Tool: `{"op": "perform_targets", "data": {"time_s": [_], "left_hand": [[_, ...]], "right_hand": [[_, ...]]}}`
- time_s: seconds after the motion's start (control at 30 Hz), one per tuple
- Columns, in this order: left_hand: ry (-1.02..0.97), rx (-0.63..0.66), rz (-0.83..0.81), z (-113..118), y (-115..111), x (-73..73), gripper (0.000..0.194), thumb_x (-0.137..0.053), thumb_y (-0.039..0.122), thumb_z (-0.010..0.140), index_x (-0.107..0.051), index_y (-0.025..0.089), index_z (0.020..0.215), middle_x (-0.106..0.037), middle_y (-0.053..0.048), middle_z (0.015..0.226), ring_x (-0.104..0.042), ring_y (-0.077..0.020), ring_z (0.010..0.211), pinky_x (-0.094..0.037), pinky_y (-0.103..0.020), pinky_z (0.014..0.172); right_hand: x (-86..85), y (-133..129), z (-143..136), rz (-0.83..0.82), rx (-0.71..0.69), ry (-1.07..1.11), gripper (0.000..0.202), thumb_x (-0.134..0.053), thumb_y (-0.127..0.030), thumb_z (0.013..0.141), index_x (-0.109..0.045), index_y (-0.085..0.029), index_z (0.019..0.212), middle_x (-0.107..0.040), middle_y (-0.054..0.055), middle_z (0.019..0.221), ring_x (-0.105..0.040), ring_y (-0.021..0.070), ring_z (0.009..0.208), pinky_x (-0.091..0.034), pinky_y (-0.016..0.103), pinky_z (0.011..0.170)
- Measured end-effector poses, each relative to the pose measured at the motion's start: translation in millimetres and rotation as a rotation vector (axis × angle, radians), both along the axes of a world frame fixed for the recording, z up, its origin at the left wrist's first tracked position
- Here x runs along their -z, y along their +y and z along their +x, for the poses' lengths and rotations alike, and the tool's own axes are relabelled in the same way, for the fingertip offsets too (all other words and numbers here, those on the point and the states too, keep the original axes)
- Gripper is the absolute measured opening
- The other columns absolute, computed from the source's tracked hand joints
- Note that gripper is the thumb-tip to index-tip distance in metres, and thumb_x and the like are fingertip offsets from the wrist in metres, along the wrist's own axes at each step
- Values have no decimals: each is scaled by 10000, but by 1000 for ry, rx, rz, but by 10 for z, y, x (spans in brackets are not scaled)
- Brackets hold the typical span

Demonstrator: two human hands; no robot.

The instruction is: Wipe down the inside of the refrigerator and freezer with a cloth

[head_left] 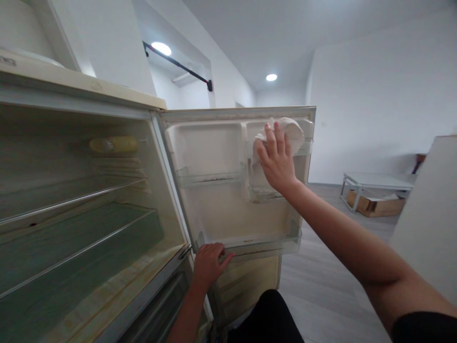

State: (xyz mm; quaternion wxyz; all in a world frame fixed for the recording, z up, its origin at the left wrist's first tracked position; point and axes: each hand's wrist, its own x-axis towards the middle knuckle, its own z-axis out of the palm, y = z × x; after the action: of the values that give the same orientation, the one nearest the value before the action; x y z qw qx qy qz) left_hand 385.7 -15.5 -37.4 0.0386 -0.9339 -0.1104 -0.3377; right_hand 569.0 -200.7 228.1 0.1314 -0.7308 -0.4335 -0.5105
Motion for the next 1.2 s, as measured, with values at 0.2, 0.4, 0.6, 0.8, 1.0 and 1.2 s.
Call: {"op": "perform_targets", "data": {"time_s": [0.2, 0.4, 0.6, 0.8, 1.0, 1.2], "left_hand": [[-10, -29, 42, 79, -8, 28, 363, -563, 528, 932, -534, 231, 725, -645, -9, 689, -605, -210, 691, -385, -359, 741], [-63, -2, 104, 97, 29, 74, 278, -588, 407, 927, -528, 231, 721, -630, 4, 674, -598, -198, 675, -386, -345, 735], [-109, 7, 133, 121, 16, 56, 280, -604, 407, 916, -519, 233, 714, -628, 14, 660, -598, -194, 645, -396, -345, 731], [-120, 3, 135, 167, 11, 63, 279, -610, 414, 913, -517, 231, 724, -627, 11, 664, -603, -198, 654, -405, -354, 745], [-131, 57, 146, 122, 42, 60, 259, -622, 375, 898, -509, 227, 718, -604, 16, 644, -582, -179, 629, -402, -341, 724], [-183, 97, 122, 25, 45, 60, 225, -573, 317, 917, -515, 226, 720, -596, 6, 642, -576, -180, 639, -401, -349, 721]], "right_hand": [[-94, 294, 26, -101, -75, -56, 609, -433, -250, 939, -339, -235, 1540, -271, 152, 1640, -193, 399, 1517, -289, 626, 1129], [-61, -51, 474, 4, -24, -110, 598, -467, -176, 913, -383, -199, 1505, -440, 184, 1518, -398, 355, 1384, -349, 545, 1110], [-43, -535, 1017, 61, 75, -118, 459, -462, -139, 897, -498, -154, 1354, -572, 174, 1281, -495, 321, 1183, -413, 496, 1022], [-30, -458, 1061, 105, 88, -82, 348, -491, -198, 890, -564, -159, 1228, -582, 162, 1195, -478, 333, 1141, -394, 498, 1009], [-49, -109, 651, 117, -25, -26, 424, -557, -262, 876, -554, -190, 1294, -593, 159, 1223, -471, 365, 1172, -372, 558, 1012], [51, -20, 312, -64, -348, -139, 613, -467, -218, 952, -336, -250, 1550, -367, 87, 1604, -336, 326, 1447, -276, 550, 1167]]}}
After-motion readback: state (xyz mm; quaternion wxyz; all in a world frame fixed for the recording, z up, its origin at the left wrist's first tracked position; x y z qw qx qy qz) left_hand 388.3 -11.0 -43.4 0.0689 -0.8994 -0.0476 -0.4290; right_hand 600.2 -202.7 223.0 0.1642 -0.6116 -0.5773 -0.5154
